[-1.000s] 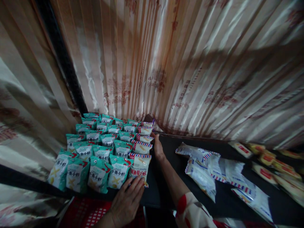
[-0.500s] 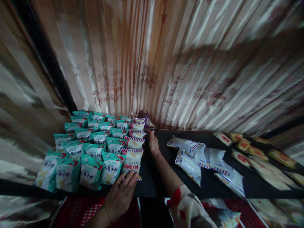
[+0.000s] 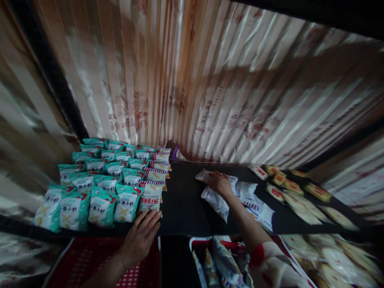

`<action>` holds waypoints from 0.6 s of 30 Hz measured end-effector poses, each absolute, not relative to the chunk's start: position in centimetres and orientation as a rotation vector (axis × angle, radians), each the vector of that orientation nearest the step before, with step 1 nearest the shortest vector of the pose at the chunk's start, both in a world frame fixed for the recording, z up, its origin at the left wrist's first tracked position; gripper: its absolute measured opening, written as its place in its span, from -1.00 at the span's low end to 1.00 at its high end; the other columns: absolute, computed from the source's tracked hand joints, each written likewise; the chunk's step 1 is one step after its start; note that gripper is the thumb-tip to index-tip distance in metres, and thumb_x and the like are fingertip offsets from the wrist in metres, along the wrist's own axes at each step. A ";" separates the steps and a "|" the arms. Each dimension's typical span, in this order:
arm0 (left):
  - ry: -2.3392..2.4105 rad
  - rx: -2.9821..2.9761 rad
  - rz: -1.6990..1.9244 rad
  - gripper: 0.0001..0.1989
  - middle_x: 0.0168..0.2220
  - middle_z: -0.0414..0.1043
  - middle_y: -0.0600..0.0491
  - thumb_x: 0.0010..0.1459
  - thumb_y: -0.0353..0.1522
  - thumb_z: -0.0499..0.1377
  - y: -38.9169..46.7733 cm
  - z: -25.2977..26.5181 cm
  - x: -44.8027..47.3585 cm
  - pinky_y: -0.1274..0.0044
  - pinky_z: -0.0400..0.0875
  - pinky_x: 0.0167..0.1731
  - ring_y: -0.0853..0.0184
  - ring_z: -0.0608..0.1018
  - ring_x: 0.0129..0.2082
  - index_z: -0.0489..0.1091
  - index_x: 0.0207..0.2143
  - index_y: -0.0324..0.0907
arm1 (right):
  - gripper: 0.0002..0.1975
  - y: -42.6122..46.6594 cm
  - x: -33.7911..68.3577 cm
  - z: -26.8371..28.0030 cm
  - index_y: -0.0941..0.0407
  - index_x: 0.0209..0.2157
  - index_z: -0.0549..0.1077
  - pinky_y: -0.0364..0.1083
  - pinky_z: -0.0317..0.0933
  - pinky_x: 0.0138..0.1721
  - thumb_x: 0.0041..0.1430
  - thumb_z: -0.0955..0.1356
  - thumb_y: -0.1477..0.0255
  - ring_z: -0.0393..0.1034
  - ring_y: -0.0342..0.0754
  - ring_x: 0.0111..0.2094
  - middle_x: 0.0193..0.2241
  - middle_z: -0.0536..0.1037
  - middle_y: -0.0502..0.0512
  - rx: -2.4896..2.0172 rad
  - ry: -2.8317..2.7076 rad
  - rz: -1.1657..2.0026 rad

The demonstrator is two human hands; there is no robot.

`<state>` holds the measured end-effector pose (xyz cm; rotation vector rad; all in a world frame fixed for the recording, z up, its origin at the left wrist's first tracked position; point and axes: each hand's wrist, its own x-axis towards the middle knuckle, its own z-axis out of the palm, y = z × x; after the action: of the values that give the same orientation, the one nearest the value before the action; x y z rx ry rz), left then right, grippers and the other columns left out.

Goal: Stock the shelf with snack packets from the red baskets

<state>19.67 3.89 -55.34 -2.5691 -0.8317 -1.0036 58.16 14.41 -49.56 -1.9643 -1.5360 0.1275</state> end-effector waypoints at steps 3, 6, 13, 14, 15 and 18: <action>-0.837 -2.572 -1.021 -0.64 0.17 0.23 0.00 0.14 -0.55 -0.06 2.6 -54.2 21.0 0.32 0.09 0.19 0.25 0.16 0.22 0.35 -0.06 -0.20 | -0.76 14.5 59.1 -49.3 0.09 -0.26 0.53 0.14 -0.02 0.11 -0.05 0.36 0.41 0.30 0.18 0.03 -0.16 0.54 0.23 -2.064 -1.792 -0.018; -0.867 -2.570 -1.054 -0.65 0.16 0.24 -0.02 0.12 -0.57 -0.05 1.5 -53.1 22.6 0.35 0.19 0.14 0.23 0.16 0.23 0.37 -0.10 -0.21 | -0.71 14.7 59.5 -49.1 0.09 -0.19 0.49 0.08 0.07 0.05 -0.01 0.32 0.44 0.34 0.14 -0.02 -0.14 0.53 0.22 -2.087 -1.912 -0.130; -0.978 -2.607 -1.070 -0.67 0.18 0.22 -0.02 0.12 -0.57 -0.05 -0.3 -52.4 25.6 0.37 0.29 0.09 0.24 0.14 0.24 0.40 -0.15 -0.20 | -0.68 13.8 60.6 -48.8 0.13 -0.14 0.45 0.02 0.12 0.03 0.02 0.27 0.49 0.38 0.06 -0.07 -0.13 0.52 0.19 -1.936 -1.992 -0.098; -0.982 -2.616 -1.067 -0.67 0.18 0.20 -0.02 0.12 -0.58 -0.05 -0.5 -52.4 26.0 0.36 0.30 0.08 0.24 0.14 0.24 0.40 -0.16 -0.20 | -0.67 13.6 60.6 -48.8 0.14 -0.14 0.45 0.01 0.13 0.03 0.02 0.27 0.49 0.38 0.06 -0.07 -0.13 0.52 0.19 -1.905 -1.986 -0.090; -0.981 -2.627 -1.067 -0.67 0.19 0.19 -0.02 0.12 -0.58 -0.05 -0.7 -52.3 26.5 0.36 0.30 0.08 0.24 0.13 0.24 0.40 -0.17 -0.20 | -0.66 13.3 60.7 -48.6 0.15 -0.13 0.45 0.01 0.13 0.03 0.02 0.26 0.49 0.38 0.06 -0.07 -0.12 0.51 0.20 -1.875 -1.975 -0.089; -0.969 -2.652 -1.088 -0.67 0.19 0.19 -0.03 0.11 -0.58 -0.07 -1.2 -52.0 27.7 0.35 0.32 0.07 0.23 0.12 0.24 0.41 -0.19 -0.21 | -0.66 12.5 60.6 -47.9 0.17 -0.12 0.44 0.04 0.14 0.04 0.04 0.25 0.46 0.36 0.08 -0.05 -0.11 0.50 0.23 -1.795 -1.887 -0.114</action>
<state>27.69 -1.18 -51.96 -2.6520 -0.9686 -1.0882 60.57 12.49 -47.86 -1.7954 -1.8868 -0.1144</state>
